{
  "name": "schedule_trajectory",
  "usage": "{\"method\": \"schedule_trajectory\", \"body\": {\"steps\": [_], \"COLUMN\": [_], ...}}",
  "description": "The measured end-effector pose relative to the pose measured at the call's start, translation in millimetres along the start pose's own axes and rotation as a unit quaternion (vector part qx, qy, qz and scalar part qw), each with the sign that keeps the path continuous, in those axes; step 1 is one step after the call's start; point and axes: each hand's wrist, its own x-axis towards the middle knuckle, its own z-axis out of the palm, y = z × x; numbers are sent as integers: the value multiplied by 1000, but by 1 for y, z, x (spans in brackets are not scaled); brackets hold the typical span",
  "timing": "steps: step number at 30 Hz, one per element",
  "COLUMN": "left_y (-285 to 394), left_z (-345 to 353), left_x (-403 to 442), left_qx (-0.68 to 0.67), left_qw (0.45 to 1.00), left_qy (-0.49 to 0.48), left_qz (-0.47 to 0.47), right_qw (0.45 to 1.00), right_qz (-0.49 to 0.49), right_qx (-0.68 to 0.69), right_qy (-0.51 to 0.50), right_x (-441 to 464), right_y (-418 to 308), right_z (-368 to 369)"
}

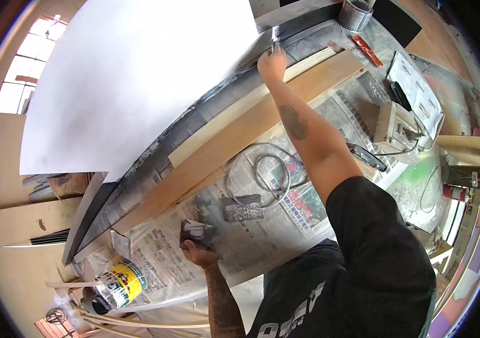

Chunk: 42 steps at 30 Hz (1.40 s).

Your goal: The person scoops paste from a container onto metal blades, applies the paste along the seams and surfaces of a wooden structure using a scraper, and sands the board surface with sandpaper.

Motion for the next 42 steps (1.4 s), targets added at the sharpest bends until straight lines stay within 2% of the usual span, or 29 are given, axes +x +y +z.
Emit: {"method": "schedule_trajectory", "body": {"steps": [4,6,8,10,12,13,16,21,24,26,28,30,32,34,35,37,42], "left_y": [4,-1,-3,-6,-2,1,7,0,-4,0,7,7,4,4,6,9,4], "left_z": [5,-1,-5,-5,2,4,4,-3,-4,4,13,7,4,2,5,13,-3], "left_x": [-2,0,0,2,0,0,-2,1,3,1,-4,-3,-2,1,0,-2,1], "left_qx": [6,12,14,12,15,18,15,51,25,7,15,7,0,15,18,19,60], "left_qw": [1000,1000,1000,1000,1000,1000,999,998,1000,1000,1000,1000,999,999,999,1000,998], "left_qy": [1,2,-3,14,9,9,-31,-23,-15,-5,-4,-16,-39,-24,-30,-7,-21], "left_qz": [2,3,2,-17,-11,-2,7,3,12,12,10,-7,-26,-37,-36,-11,-2], "right_qw": [999,998,999,999,998,1000,999,998,998,991,991,993,989,987,988,998,992], "right_qz": [26,51,3,14,-19,-24,-27,-49,-8,21,5,-72,-32,17,20,3,61], "right_qx": [-24,-26,-32,-24,31,13,13,-4,-4,-11,-8,-29,8,20,20,35,60], "right_qy": [33,-5,-28,-43,-55,-7,-25,-38,-65,-130,-134,-85,-146,-156,-151,-57,-94], "right_x": [-4,-14,-20,-21,-15,-12,6,18,24,23,14,4,-4,-7,-5,1,15], "right_y": [-8,-14,-15,-11,2,6,14,15,13,11,14,11,8,-8,-1,16,16], "right_z": [30,33,28,10,-6,-9,-19,-10,-16,-21,-14,-4,-11,-28,-29,-21,-15]}}
